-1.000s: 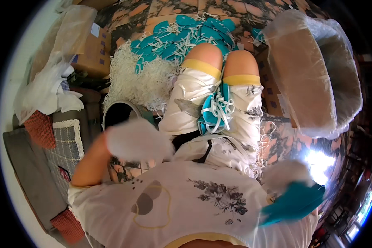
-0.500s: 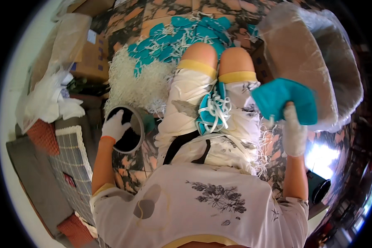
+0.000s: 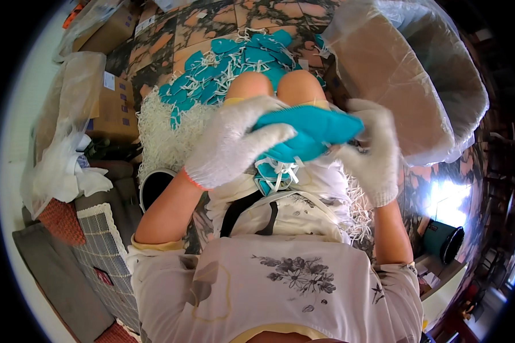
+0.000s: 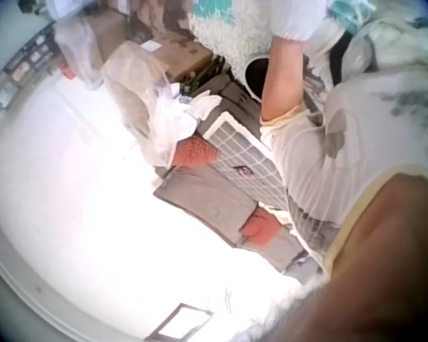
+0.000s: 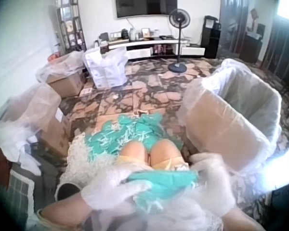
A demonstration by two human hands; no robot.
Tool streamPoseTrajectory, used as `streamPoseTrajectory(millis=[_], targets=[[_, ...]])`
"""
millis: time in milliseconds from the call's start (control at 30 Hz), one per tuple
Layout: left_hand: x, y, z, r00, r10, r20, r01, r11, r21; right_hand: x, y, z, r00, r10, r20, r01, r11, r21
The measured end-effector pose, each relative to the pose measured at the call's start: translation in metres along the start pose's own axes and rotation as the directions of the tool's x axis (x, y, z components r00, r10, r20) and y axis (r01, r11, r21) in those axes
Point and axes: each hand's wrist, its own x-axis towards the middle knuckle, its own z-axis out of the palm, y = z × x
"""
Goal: The person assembles face masks by hand. They pick up teal fabric masks and white elastic straps from a pile on their lap, joining them together and placing the items aside while sitting on a tiled floor.
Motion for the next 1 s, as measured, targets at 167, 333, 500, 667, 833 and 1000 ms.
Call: streamPoseTrajectory(millis=[167,333,500,667,833,1000], targets=[[0.008,-0.005,0.0,0.992,0.056,-0.116,-0.048,0.996,0.07,-0.005,-0.013,-0.012,0.975,0.211,0.066,-0.221,0.934,0.281],[0.008,0.005,-0.002,0.973,0.211,0.094,-0.227,0.946,0.229,-0.012,-0.002,0.006,0.888,0.296,0.352,-0.413,0.851,0.325],[0.013,-0.008,-0.014,0.86,0.317,0.4,-0.26,0.947,-0.19,-0.002,0.001,-0.01,0.912,-0.294,0.288,0.275,0.956,0.104],[0.017,0.021,0.017,0.903,-0.04,0.428,-0.063,0.972,0.226,-0.002,-0.018,-0.016,0.787,-0.432,0.439,0.48,0.877,0.002],[0.004,-0.004,0.025,0.933,-0.07,0.352,-0.041,0.954,0.296,-0.015,-0.01,-0.023,0.853,-0.144,0.502,0.184,0.982,-0.032],[-0.002,-0.004,0.026,0.924,-0.005,0.383,-0.154,0.91,0.384,-0.022,0.004,-0.02,0.889,-0.234,0.393,0.235,0.971,0.046]])
